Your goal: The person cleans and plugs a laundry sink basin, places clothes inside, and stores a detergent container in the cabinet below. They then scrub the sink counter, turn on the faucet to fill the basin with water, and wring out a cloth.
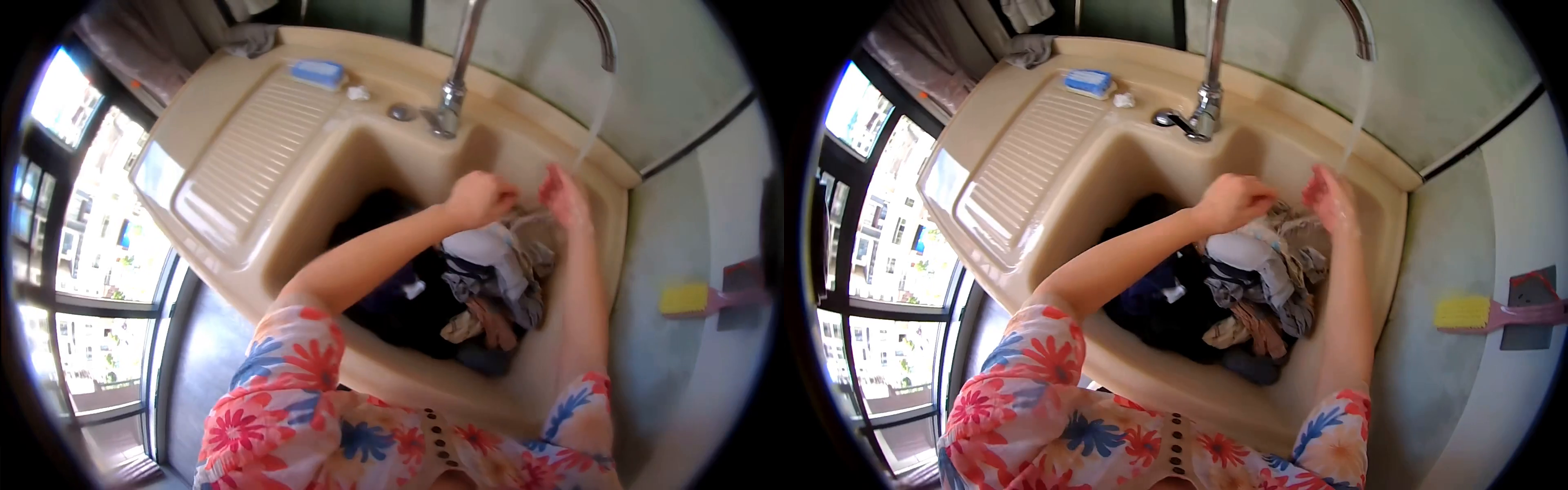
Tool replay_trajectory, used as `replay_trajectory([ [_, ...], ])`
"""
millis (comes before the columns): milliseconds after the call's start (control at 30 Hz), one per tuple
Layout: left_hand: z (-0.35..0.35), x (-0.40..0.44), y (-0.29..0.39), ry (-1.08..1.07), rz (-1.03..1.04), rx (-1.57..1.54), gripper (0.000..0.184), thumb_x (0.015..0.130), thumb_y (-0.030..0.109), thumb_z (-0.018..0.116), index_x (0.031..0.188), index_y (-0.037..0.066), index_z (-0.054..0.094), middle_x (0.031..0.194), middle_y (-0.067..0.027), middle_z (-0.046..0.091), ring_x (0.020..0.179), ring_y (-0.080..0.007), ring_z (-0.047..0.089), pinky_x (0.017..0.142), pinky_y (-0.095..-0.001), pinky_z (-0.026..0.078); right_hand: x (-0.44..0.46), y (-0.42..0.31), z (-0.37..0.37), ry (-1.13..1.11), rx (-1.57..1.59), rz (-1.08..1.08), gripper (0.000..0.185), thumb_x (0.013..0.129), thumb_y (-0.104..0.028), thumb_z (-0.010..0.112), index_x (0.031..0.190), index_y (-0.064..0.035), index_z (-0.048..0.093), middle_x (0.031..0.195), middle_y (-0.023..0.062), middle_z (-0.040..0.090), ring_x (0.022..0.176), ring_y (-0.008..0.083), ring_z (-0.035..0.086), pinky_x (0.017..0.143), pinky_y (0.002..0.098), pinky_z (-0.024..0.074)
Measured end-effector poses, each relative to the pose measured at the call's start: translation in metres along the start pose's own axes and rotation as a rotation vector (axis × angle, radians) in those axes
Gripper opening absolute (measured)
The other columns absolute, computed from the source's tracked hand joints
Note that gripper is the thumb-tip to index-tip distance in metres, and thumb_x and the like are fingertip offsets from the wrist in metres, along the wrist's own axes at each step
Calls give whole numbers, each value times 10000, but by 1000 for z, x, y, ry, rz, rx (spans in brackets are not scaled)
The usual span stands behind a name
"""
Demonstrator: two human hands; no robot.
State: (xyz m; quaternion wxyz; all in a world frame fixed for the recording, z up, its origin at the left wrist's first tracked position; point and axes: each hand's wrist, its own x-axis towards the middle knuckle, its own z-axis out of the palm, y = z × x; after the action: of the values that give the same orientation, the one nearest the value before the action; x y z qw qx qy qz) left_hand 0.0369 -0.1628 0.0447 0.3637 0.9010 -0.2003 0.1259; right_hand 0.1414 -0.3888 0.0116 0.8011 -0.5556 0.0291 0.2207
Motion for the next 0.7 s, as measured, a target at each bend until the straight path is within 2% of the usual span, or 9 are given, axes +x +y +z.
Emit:
replay_trajectory([
  [67, -32, -27, -26, 114, -134, -24, 159, 746, 253, 569, 803, 146, 671, 806, -114, 629, 748, -307, 598, 679, -395, 486, -30, -1, 14, -10, -131, 63, 226, 841, -261, 581, 968, -74, 576, 763, 35, 599, 635, 165, 591, 556, 285, 486],
  [100, -46, -34, -33, 170, -229, -24, 166, 746, 268, 578, 799, 140, 672, 787, -111, 630, 731, -306, 599, 670, -390, 488, -39, 2, 17, 11, -238, 97, 227, 835, -236, 587, 979, -61, 579, 771, 38, 604, 636, 160, 592, 549, 282, 483],
  [167, -77, -37, -41, 295, -335, -58, 207, 752, 309, 601, 781, 118, 673, 727, -110, 627, 694, -303, 601, 640, -373, 487, -6, 46, -37, -1, -1140, 43, 214, 833, -152, 561, 991, -10, 576, 795, 59, 610, 641, 149, 594, 556, 264, 486],
  [200, -92, -34, -39, 323, -317, 13, 206, 767, 255, 634, 821, 60, 672, 688, -119, 633, 614, -211, 623, 590, -298, 484, -13, 47, -29, 33, -981, 33, 214, 831, -133, 552, 993, 6, 572, 802, 69, 612, 645, 146, 594, 561, 259, 489],
  [267, -105, -26, -43, 343, -347, 17, 248, 771, 295, 628, 803, 53, 669, 653, -120, 621, 584, -218, 609, 568, -319, 468, -30, 47, -11, 91, -666, 27, 217, 827, -94, 534, 997, 37, 566, 815, 89, 614, 651, 141, 593, 570, 251, 493],
  [367, -113, -14, -45, 380, -397, 21, 273, 751, 355, 609, 744, 90, 672, 666, -122, 606, 664, -303, 584, 597, -393, 457, -30, 52, -10, 31, -772, -16, 220, 832, -92, 537, 993, 57, 559, 820, 111, 610, 648, 144, 592, 585, 248, 498],
  [467, -114, -7, -46, 376, -341, 112, 297, 747, 372, 610, 705, 83, 665, 645, -129, 592, 655, -302, 574, 596, -403, 447, -37, 49, 2, 9, -809, 95, 245, 837, -186, 560, 1041, -50, 566, 835, 62, 630, 641, 133, 606, 510, 234, 422],
  [567, -122, -7, -44, 313, -331, 151, 324, 743, 383, 621, 696, 64, 649, 649, -129, 586, 636, -305, 563, 585, -398, 435, -55, 41, 36, 23, -718, 119, 221, 841, -91, 539, 1008, 53, 555, 827, 112, 611, 657, 157, 597, 614, 261, 503],
  [700, -129, 6, -53, 305, -325, 114, 329, 735, 388, 627, 694, 62, 651, 652, -137, 591, 625, -297, 565, 565, -398, 431, -54, 52, 43, -1, -755, 133, 222, 840, -88, 540, 1008, 56, 553, 835, 116, 610, 657, 162, 598, 611, 271, 502],
])
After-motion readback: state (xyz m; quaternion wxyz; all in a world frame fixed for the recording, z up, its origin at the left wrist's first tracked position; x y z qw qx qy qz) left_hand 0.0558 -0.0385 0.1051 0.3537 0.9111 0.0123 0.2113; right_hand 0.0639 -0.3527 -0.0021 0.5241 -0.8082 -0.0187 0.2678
